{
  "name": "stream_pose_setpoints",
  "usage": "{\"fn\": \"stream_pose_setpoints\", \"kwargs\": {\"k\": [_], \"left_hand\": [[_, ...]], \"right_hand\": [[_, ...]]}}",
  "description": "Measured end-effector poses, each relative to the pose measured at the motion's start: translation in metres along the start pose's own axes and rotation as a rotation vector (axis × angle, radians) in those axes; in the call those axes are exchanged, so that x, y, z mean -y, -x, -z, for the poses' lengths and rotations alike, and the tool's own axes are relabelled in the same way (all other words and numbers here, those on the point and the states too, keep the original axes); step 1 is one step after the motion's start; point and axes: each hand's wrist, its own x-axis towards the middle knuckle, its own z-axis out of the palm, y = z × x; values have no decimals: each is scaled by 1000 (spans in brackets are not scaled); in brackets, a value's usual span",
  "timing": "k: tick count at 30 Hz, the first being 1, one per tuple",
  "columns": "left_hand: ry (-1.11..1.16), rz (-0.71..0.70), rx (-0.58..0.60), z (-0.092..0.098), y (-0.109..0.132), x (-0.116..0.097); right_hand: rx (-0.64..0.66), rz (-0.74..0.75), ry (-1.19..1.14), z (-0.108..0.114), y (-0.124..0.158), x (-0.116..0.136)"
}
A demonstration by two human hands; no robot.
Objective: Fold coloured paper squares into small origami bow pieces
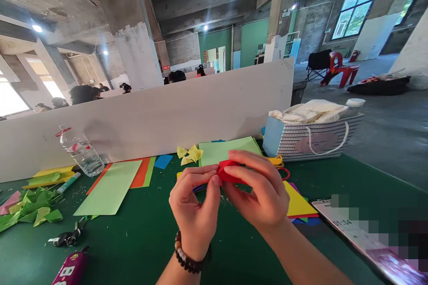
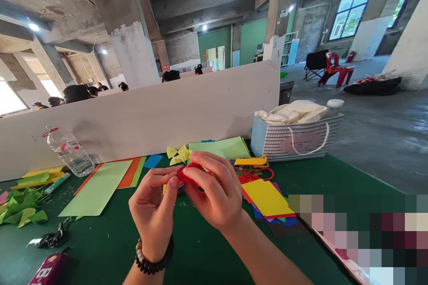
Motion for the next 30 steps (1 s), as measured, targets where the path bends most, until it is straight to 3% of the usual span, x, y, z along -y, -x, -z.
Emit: {"fn": "stream_pose_setpoints", "kwargs": {"k": [5,9,15,21,30], "left_hand": [[158,137,-88,-2,-4,8],[287,288,-88,-7,-5,10],[260,382,-15,-7,-7,10],[-79,336,298,2,-12,3],[-461,39,350,13,-17,3]], "right_hand": [[9,22,0,1,-1,-7],[96,71,5,4,-3,-10],[230,-23,-75,3,-7,-13],[381,-212,-90,13,-9,-15],[428,-75,-150,15,-7,-8]]}}
